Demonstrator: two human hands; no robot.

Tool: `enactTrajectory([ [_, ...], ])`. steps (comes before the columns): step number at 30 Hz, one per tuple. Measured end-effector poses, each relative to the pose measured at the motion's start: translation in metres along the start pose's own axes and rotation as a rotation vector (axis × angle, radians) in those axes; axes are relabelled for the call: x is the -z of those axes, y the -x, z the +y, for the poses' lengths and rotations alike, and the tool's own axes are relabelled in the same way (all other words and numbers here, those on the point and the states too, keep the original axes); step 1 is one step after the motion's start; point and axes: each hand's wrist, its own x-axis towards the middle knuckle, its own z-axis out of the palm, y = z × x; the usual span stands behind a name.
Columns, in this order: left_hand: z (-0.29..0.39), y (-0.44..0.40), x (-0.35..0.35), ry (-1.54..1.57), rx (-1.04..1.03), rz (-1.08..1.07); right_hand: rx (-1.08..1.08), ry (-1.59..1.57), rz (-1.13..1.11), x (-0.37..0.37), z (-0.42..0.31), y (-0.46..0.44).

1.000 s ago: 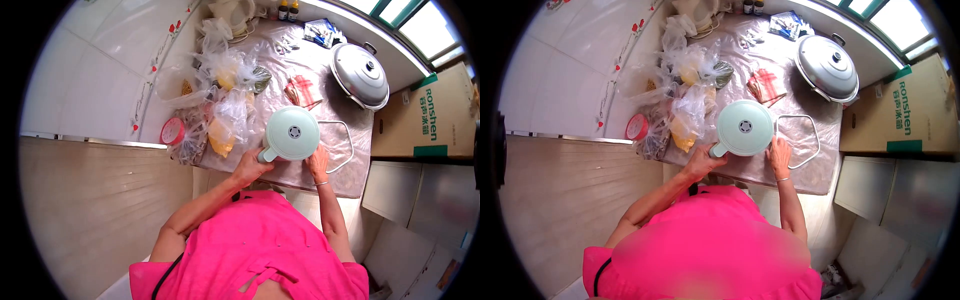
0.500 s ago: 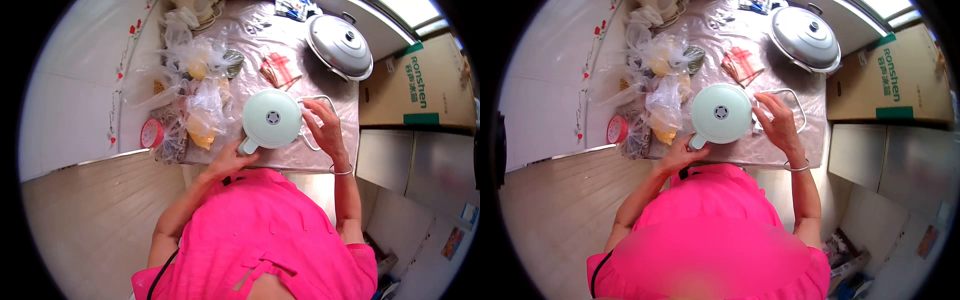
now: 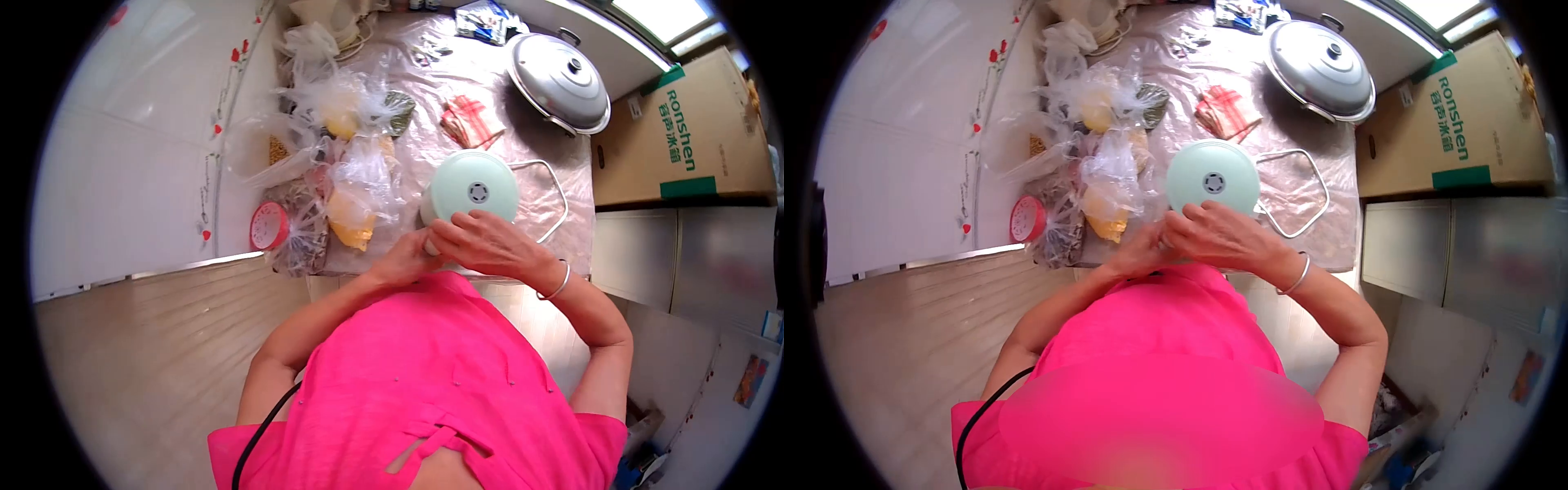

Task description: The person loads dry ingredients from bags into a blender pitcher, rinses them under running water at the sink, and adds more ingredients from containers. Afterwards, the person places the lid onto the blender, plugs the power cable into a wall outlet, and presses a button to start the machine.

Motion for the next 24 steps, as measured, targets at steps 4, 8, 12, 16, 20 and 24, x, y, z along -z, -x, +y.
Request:
enactTrajectory([
  [4, -0.013, -0.002, -0.002, 0.018, -0.133, 0.042, 0.029, 0.029, -0.038, 0.005, -0.002, -0.007],
  [8, -0.012, -0.003, -0.003, 0.003, -0.121, 0.063, 0.062, 0.004, -0.030, 0.007, 0.000, -0.007],
  [12, -0.016, -0.004, -0.004, -0.084, -0.109, 0.094, 0.103, 0.044, -0.024, 0.006, 0.002, -0.008],
  [16, -0.013, 0.000, -0.006, 0.020, -0.083, 0.066, 0.113, 0.077, -0.010, 0.006, 0.002, -0.004],
  [20, -0.018, 0.002, -0.006, 0.045, -0.056, 0.067, -0.079, -0.065, 0.265, 0.055, 0.015, -0.012],
  [24, -0.004, 0.006, -0.006, -0.046, -0.030, 0.091, -0.197, -0.025, 0.504, 0.085, 0.056, 0.000],
])
